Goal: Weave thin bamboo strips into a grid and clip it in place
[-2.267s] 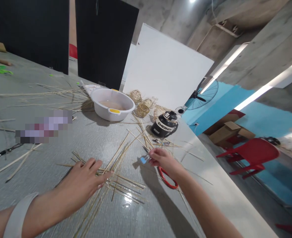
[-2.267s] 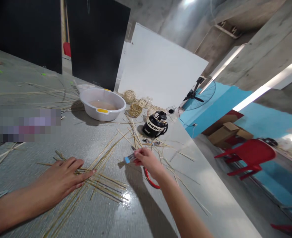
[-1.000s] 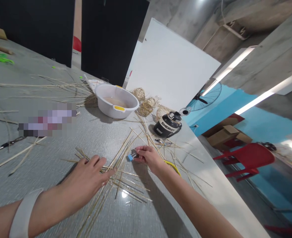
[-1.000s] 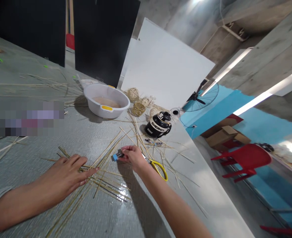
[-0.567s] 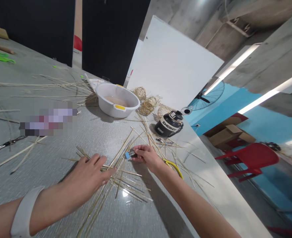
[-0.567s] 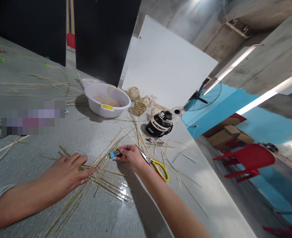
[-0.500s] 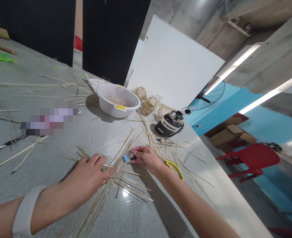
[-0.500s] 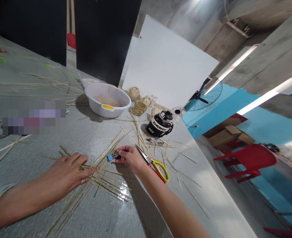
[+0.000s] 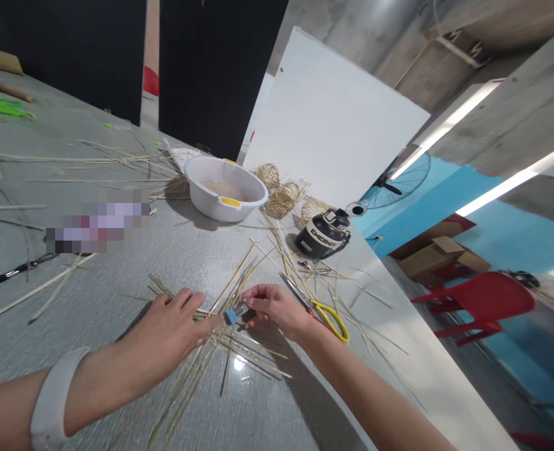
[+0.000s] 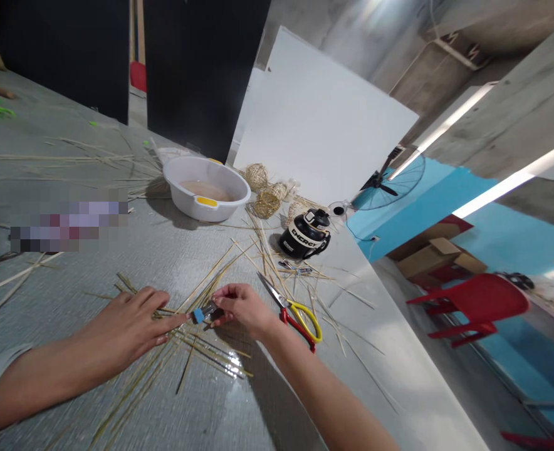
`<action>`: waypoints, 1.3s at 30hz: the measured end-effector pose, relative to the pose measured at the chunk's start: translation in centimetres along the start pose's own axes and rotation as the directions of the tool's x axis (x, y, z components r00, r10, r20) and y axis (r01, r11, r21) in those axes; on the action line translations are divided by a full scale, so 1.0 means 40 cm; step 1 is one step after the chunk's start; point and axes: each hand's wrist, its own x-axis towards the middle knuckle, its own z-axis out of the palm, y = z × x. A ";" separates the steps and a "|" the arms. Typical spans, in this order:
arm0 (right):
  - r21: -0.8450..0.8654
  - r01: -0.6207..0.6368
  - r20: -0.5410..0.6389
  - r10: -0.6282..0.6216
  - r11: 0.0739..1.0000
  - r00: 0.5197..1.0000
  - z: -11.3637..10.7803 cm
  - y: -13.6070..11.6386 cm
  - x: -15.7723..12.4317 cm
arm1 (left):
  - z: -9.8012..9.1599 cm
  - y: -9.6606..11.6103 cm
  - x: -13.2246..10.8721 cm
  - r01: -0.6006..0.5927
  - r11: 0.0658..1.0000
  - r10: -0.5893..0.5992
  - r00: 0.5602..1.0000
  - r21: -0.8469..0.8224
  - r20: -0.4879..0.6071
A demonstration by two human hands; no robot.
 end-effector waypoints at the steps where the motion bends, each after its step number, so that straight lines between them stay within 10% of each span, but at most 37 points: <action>1: -0.021 0.000 0.003 0.000 1.000 1.000 0.000 -0.003 -0.002 | 0.000 0.000 0.000 0.003 1.000 -0.003 1.000 -0.006 -0.001; 15: -0.336 0.007 0.012 -0.003 0.942 1.000 -0.012 -0.019 -0.026 | -0.037 0.002 -0.005 0.046 0.995 -0.043 0.999 -0.089 0.033; 26: -0.361 0.194 -0.006 -0.210 0.912 0.978 -0.035 -0.046 -0.028 | -0.080 -0.065 0.005 0.146 0.943 -0.202 0.965 -0.299 -0.166; 33: -0.488 0.270 -0.027 -0.323 0.830 0.946 -0.034 -0.056 -0.022 | -0.094 -0.071 0.012 0.125 0.880 -0.139 0.990 -0.458 0.002; 39: -0.822 0.402 0.086 -0.610 0.403 0.788 0.028 -0.049 -0.099 | -0.075 -0.084 0.023 0.137 0.781 -0.057 0.987 -0.609 0.149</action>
